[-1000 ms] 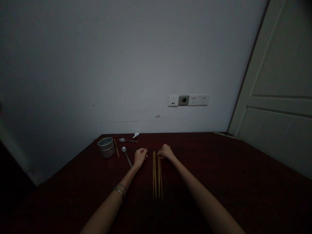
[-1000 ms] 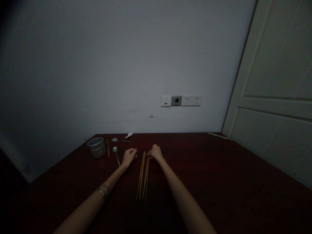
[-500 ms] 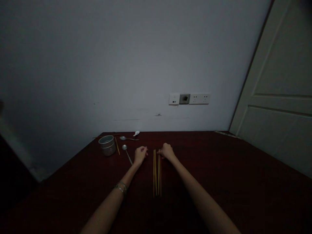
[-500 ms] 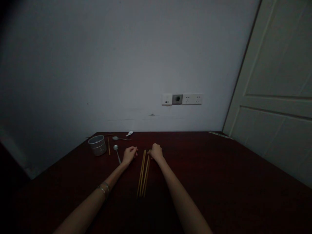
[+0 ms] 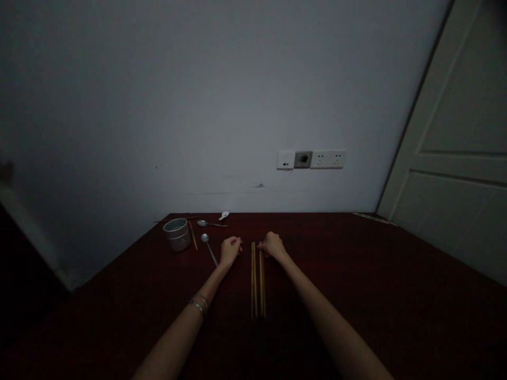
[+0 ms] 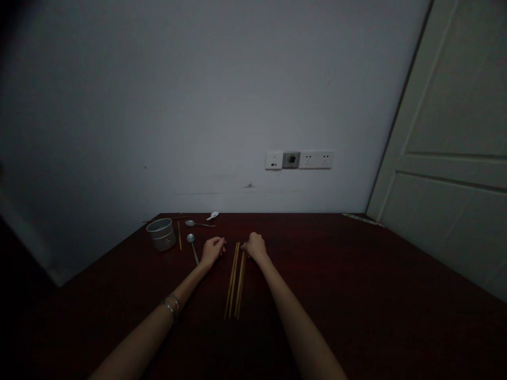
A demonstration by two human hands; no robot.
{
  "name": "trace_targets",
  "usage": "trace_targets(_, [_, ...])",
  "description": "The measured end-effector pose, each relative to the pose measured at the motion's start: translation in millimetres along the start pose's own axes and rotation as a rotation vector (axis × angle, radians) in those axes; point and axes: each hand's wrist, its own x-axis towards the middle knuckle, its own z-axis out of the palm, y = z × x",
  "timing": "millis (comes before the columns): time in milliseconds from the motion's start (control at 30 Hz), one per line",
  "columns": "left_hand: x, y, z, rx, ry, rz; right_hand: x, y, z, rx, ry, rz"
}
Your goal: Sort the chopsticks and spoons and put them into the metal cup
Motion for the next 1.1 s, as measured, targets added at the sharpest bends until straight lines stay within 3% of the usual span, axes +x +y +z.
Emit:
trace_targets(400, [-4.3,4.2,-0.6,-0.035,0.001,-0.035,-0.8,-2.2,-9.4,0.022,0.013,-0.035])
trace_targets(500, [-7.1,15.2,-2.9,-0.075,0.001,-0.078,2.2,-9.8,-16.8,-0.002,0.047,-0.058])
trace_targets(600, [-1.4,42.3,-16.9,-0.073,-0.024,0.001,7.2,-25.5,-24.3,0.004,0.074,-0.117])
trace_targets(700, [18.5,87.5,-50.6,-0.071,-0.012,0.197,14.3,-49.4,-26.1,0.033,0.067,-0.198])
trace_targets(800, [52.2,134.5,-100.4,-0.161,0.111,0.314,22.7,-79.9,-18.6,0.073,0.040,-0.297])
trace_targets(867, [79.0,154.4,-135.8,-0.221,0.210,0.360,28.7,-102.7,-9.9,0.106,0.025,-0.361])
trace_targets(967, [117.9,156.4,-183.3,-0.182,0.276,0.354,37.8,-138.3,4.0,0.141,-0.005,-0.434])
trace_targets(1100, [157.1,114.6,-230.6,0.027,0.263,0.198,51.8,-183.4,20.0,0.115,-0.086,-0.487])
